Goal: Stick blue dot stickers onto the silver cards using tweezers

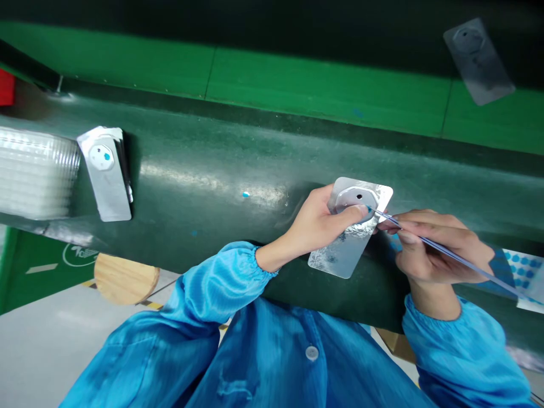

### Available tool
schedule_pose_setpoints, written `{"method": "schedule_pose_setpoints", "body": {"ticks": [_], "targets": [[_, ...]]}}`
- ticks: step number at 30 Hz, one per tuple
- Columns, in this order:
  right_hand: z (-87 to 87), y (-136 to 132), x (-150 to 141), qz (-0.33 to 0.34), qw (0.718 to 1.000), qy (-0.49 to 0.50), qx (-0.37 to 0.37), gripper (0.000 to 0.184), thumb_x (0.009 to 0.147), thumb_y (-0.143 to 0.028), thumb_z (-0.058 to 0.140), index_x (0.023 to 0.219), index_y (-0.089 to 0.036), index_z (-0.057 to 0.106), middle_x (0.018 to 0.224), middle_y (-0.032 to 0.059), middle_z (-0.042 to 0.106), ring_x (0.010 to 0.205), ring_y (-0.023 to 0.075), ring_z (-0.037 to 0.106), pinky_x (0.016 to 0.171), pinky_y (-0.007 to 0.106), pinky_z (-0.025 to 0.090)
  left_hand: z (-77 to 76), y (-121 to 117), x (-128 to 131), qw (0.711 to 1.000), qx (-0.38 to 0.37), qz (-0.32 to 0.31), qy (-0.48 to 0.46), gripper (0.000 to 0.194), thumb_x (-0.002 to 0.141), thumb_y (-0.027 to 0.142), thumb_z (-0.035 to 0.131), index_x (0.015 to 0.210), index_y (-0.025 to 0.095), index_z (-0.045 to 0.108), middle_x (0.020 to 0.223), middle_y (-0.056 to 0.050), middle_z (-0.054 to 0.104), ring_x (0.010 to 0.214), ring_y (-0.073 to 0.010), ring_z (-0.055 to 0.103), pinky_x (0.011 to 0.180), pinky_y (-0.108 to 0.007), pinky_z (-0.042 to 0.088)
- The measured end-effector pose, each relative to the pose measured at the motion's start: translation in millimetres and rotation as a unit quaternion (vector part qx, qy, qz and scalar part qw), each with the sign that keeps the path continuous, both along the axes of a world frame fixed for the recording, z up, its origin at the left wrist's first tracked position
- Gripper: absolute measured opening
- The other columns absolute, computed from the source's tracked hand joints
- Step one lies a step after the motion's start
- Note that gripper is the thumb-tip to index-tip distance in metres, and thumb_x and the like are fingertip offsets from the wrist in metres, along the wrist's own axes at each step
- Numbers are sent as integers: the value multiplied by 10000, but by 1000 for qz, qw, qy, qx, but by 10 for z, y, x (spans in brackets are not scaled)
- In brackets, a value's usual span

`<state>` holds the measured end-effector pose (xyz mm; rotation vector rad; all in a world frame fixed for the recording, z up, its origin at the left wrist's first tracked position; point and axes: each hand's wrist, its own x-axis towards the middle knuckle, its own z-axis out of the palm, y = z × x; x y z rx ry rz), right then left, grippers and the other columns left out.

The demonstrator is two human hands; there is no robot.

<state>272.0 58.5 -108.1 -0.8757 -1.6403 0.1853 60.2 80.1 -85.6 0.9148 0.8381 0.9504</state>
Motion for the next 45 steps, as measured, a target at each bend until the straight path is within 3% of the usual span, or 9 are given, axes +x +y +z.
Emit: {"method": "schedule_pose_setpoints", "body": {"ticks": [7,11,15,19,23,26,34,38,45], "targets": [[38,-40,-6,-9,999,-1,-33,86,1001,-325,887,947,-287,831,746,18,801,580,276,778,484,428,587,4,-7,7,1000,-9,8,7,302,887,433,889,927,185,723,880,-16,718,820,-153,626,789,-292,514],[38,89,-38,-8,999,38,35,88,1059,-332,839,1105,-264,873,756,24,756,581,242,734,469,388,528,18,-25,8,997,-50,10,-51,298,891,410,906,984,192,727,923,-34,777,866,-193,744,833,-325,593],[3,245,-99,-36,989,84,119,187,1098,-431,798,1202,-284,847,838,28,687,646,236,697,588,445,585,5,-36,2,992,-92,5,-88,353,865,396,939,1077,194,741,980,-49,823,866,-215,801,859,-361,645],[6,197,-114,-57,996,54,45,212,1155,-388,678,1031,-284,815,768,37,649,662,258,677,615,453,516,-43,-24,9,989,-105,1,-103,407,851,363,942,1167,180,762,1120,-110,868,953,-248,829,920,-392,664],[80,57,-98,-54,995,-66,-42,70,1055,-236,810,1112,-268,833,857,35,749,697,227,669,647,414,527,-82,-10,20,997,-31,-2,-77,446,909,290,816,1337,171,780,1265,-138,863,1090,-263,814,967,-376,636],[150,21,-130,-19,988,-126,-85,286,988,-140,869,1236,-269,815,930,31,779,723,200,669,661,367,563,-71,-28,7,999,52,-5,14,475,935,244,749,1404,180,788,1297,-110,850,1044,-209,761,950,-325,590],[110,58,-117,11,981,-172,-94,219,1033,-77,708,1150,-262,730,946,39,760,811,227,735,699,359,589,-81,-45,-38,989,125,-37,71,482,985,229,692,1462,193,750,1309,-95,847,973,-185,753,927,-319,590],[110,45,-100,33,981,-158,-103,278,1029,-16,540,1095,-254,667,922,31,696,815,218,691,713,358,547,-123,-28,-9,994,92,-24,57,457,984,223,710,1436,192,770,1250,-84,850,1027,-188,764,946,-305,591],[125,54,-106,-13,991,-94,-89,194,1017,-71,678,1032,-259,634,864,7,651,753,206,624,693,364,497,-91,16,26,996,-54,-9,-73,428,919,274,797,1336,182,770,1264,-131,871,1150,-288,843,962,-374,667]]}}
